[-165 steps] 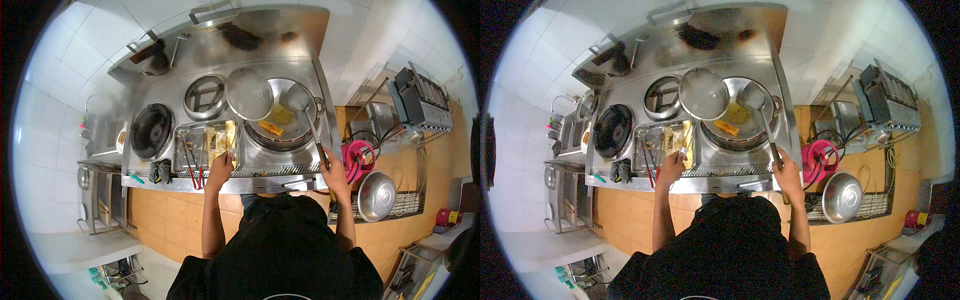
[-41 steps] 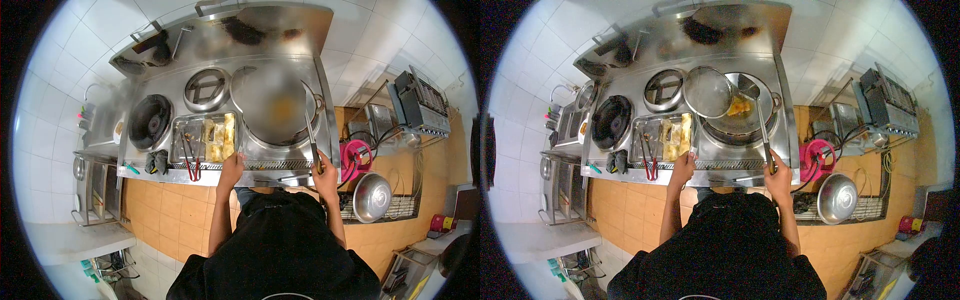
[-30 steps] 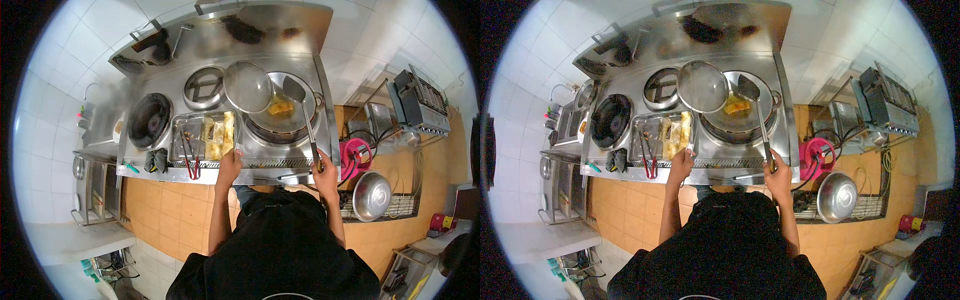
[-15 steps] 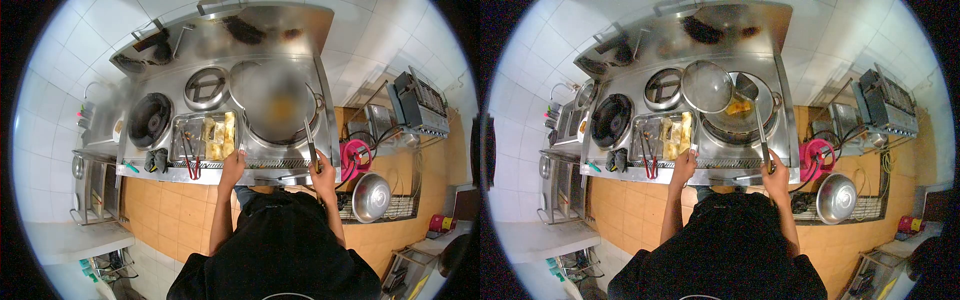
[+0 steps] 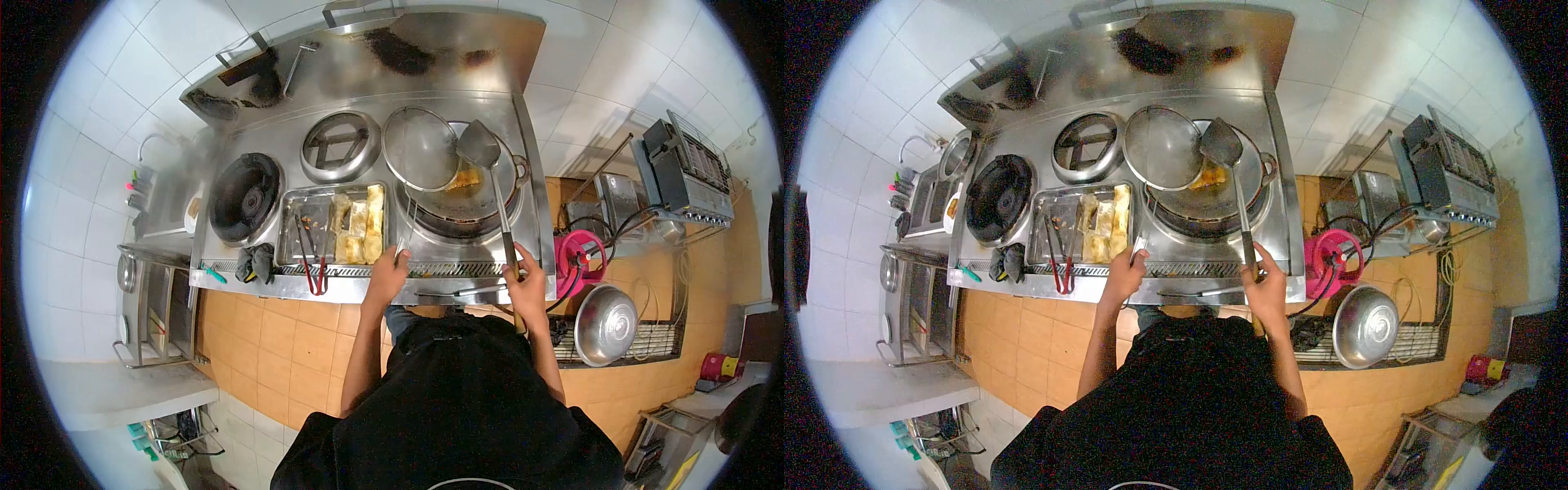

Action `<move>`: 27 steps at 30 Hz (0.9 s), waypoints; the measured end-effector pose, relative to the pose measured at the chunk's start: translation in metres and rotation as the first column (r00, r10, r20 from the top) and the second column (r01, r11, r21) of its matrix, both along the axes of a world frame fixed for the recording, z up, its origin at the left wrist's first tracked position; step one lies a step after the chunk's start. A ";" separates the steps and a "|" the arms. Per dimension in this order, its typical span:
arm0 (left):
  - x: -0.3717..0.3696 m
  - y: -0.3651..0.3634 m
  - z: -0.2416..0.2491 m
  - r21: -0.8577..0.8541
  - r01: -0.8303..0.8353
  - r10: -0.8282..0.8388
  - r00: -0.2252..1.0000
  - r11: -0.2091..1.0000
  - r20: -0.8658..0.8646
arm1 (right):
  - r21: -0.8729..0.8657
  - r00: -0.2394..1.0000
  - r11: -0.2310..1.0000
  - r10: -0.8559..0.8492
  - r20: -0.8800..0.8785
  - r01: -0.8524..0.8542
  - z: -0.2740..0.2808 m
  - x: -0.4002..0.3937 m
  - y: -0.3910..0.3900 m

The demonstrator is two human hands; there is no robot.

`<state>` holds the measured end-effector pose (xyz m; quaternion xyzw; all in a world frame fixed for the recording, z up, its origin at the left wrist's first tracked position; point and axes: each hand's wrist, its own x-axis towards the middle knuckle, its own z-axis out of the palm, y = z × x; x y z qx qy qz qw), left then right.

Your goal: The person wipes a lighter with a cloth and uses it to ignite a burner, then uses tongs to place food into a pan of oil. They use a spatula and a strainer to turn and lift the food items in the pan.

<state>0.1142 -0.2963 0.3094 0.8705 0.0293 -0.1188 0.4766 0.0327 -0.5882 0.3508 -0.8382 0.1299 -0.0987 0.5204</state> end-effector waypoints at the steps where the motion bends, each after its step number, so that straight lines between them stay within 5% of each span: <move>1: -0.001 -0.005 0.003 0.001 0.000 0.000 1.000 1.000 -0.001 | 0.090 1.000 0.996 0.016 -0.024 -0.013 0.000 0.001 0.001; 3: -0.002 -0.018 0.005 -0.029 -0.001 0.001 1.000 1.000 0.010 | 0.180 0.998 0.983 0.030 -0.049 -0.021 0.006 0.005 0.008; 5: 0.002 -0.032 -0.019 0.021 -0.005 0.005 1.000 1.000 0.011 | 0.491 0.985 0.870 0.048 -0.163 0.038 0.017 0.011 0.023; 9: 0.000 -0.068 -0.032 -0.145 -0.043 0.055 0.995 0.988 0.078 | 0.669 0.960 0.744 0.194 -0.202 -0.010 0.009 0.021 0.042; 13: -0.006 -0.090 -0.003 -0.353 -0.128 0.089 0.988 0.927 -0.124 | 0.689 0.960 0.720 0.240 -0.141 -0.079 -0.016 0.038 0.055; 17: -0.011 -0.095 0.003 -0.422 -0.124 0.124 0.992 0.898 -0.029 | 0.658 0.976 0.744 0.209 -0.066 -0.115 -0.033 0.053 0.080; 18: -0.011 -0.094 0.001 -0.395 -0.130 0.123 0.991 0.910 -0.044 | 0.476 0.981 0.864 0.195 -0.021 -0.162 -0.039 0.056 0.086; 22: -0.012 -0.093 -0.002 -0.451 -0.079 0.131 0.988 0.889 0.084 | 0.265 0.972 0.943 0.224 -0.064 -0.200 -0.042 0.055 0.094; 27: -0.014 -0.097 0.009 -0.412 -0.134 0.168 0.985 0.901 0.047 | 0.164 0.986 0.973 0.166 -0.024 -0.160 -0.026 0.050 0.103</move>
